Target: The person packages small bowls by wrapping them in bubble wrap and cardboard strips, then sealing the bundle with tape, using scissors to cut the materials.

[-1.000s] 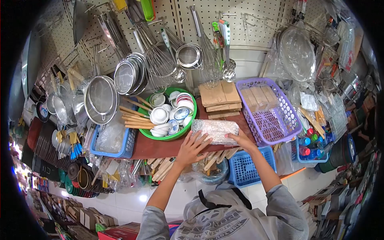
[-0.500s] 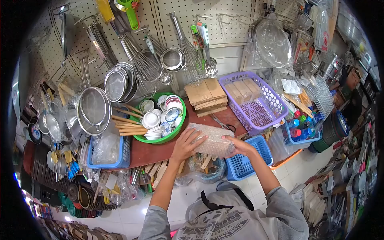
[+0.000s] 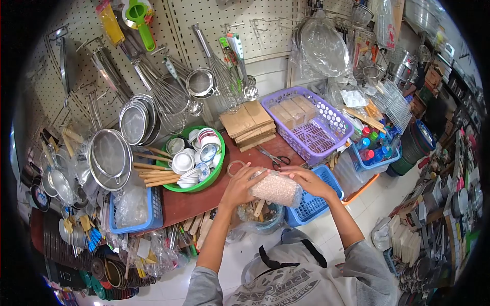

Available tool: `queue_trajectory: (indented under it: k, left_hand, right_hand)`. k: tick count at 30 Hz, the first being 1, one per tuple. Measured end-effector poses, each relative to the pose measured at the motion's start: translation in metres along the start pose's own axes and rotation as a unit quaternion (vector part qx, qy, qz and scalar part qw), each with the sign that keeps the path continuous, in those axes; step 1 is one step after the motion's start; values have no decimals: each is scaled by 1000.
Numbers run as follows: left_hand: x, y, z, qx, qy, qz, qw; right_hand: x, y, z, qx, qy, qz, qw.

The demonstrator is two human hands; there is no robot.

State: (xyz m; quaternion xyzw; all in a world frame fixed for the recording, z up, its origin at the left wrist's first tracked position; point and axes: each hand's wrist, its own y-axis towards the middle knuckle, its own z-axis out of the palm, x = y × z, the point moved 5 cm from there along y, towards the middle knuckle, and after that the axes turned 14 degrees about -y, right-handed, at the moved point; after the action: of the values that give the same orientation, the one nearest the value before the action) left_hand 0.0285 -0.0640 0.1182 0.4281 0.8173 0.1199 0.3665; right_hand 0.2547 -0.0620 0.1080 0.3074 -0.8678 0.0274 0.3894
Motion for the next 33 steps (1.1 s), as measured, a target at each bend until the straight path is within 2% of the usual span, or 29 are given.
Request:
queue_trajectory:
  k: [5,11,14,17,19,24,26,29,32,33]
  left_hand:
    - [6,19,0,4,12,5,1000]
    - [22,55,8,10,20,20,1000]
    - [32,78,15,5,25,28,999]
    - [37,107,22,14,11,25,1000]
    - [48,123,31,14,23,31,999]
    - [60,162,51,1,29,84,996]
    - [70,175,65,11,51,103,993]
    - [79,195,82,-9,45,149,988]
    - [91,214,94,-9,63,160,985]
    - [96,219,95,-24,75,155,985]
  right_hand:
    - [12,-1,-13,-37,-57,-11,998]
    - [-5,2,-38,-64,-81,-17,995]
    - [-34,11,-52,-100,51,-38,993]
    - [-66,20,-72,-109,200,68,971]
    - [-91,23,-86,-106,222,123,961]
    - [-142,32,-132,-190,282,164,926]
    - [-174,42,-137,-122,300,149,934]
    - [-193,58,-133,-3,375,150,915]
    - [-237,60,-121,104,440,202,869]
    - [-238,63,-124,134,426,198,873]
